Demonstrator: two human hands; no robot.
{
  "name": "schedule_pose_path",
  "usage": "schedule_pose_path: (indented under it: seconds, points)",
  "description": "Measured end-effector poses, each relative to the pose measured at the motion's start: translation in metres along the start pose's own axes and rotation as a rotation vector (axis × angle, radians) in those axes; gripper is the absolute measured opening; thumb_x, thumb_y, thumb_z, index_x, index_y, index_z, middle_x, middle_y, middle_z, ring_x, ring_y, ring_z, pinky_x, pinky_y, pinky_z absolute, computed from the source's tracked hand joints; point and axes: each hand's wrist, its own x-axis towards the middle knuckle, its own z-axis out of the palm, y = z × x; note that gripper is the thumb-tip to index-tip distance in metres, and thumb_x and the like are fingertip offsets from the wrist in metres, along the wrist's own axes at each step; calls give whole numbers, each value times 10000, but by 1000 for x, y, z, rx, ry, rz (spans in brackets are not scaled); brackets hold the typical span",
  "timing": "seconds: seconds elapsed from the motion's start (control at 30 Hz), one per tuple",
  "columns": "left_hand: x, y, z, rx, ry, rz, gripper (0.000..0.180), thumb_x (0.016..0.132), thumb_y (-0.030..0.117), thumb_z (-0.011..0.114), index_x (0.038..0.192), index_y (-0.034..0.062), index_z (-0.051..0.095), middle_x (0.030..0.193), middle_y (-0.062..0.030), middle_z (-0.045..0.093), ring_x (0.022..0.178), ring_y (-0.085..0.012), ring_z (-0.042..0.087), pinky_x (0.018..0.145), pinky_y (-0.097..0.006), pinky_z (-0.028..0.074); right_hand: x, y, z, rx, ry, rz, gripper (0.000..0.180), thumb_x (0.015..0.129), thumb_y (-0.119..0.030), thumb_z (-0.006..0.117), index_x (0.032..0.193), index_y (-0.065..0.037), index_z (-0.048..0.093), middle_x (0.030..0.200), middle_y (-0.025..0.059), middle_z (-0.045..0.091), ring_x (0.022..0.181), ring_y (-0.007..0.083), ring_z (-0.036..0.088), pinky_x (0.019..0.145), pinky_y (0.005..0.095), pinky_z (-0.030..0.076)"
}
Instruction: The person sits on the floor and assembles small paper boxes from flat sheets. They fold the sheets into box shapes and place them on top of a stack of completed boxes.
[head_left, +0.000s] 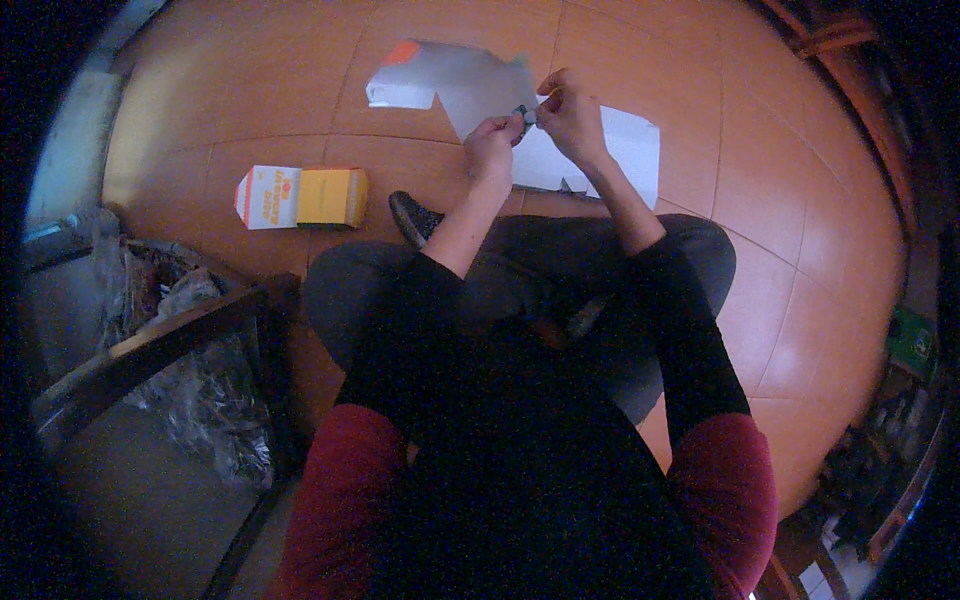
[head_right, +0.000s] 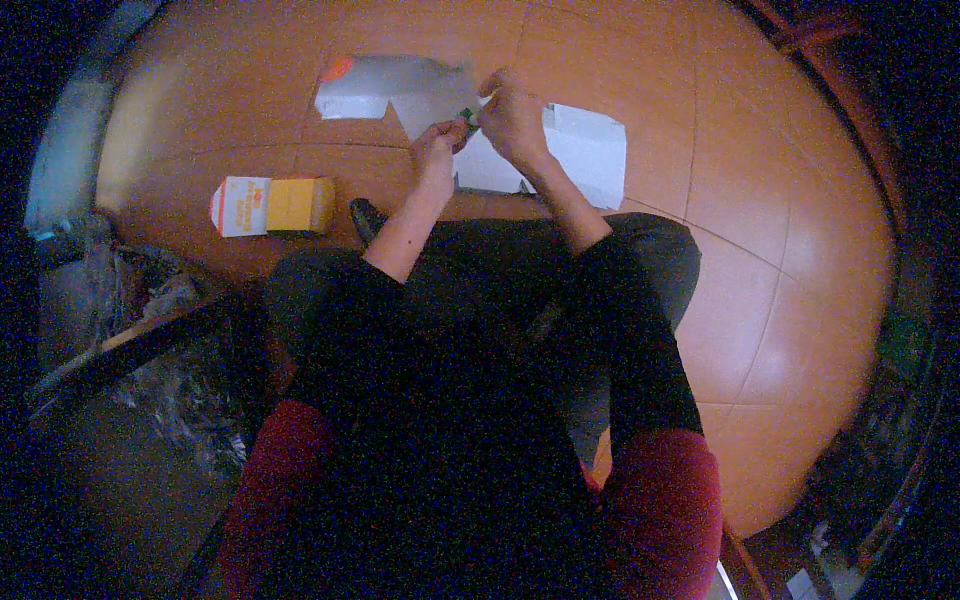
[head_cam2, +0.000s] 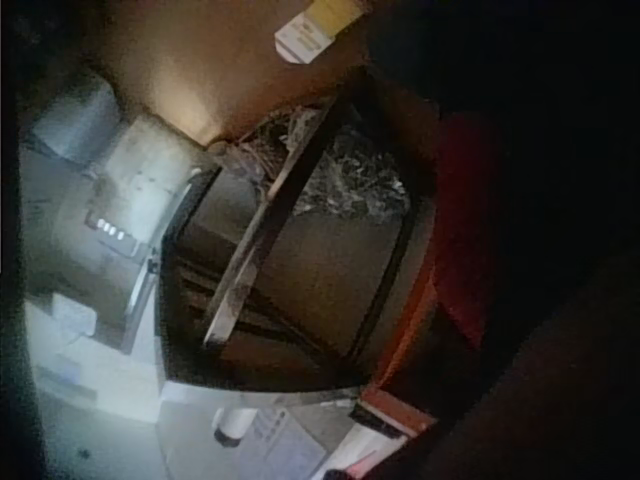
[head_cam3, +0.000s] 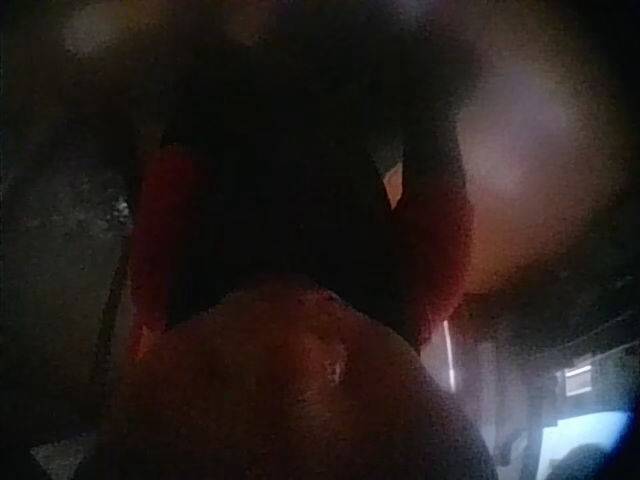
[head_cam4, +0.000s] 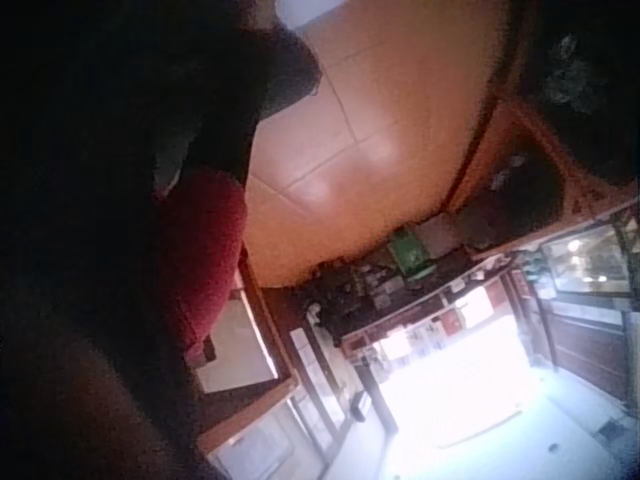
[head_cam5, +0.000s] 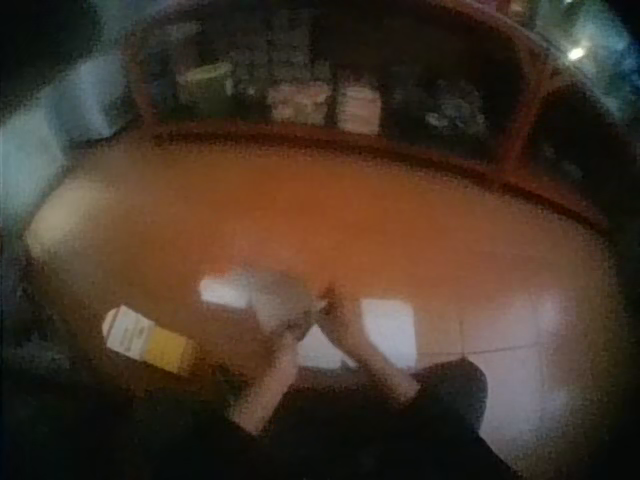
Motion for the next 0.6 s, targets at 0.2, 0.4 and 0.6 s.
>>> schedule_pose_path:
  seconds: [0.2,0.4,0.6]
  points:
    - [4,5,-2,223,-84,156,173,713,154,626,733,-10,572,663,-45,572,603,-109,509,546,-219,394,3,11,5,135,103,-18,188,640,22,558,771,-29,433,613,57,506,564,119,511,512,240,410]
    - [-1,10,0,-58,-132,-75,199,727,122,597,878,9,535,731,-24,565,609,-97,515,559,-215,402,0,11,8,38,65,-77,169,656,8,566,749,-34,430,609,33,467,569,98,472,514,242,401]
    - [0,5,-6,-382,-372,-306,136,747,92,541,867,27,539,760,-30,558,660,-110,522,581,-196,387,-5,-5,3,-40,43,-87,182,647,21,571,766,-31,445,628,60,512,571,135,500,517,266,413]
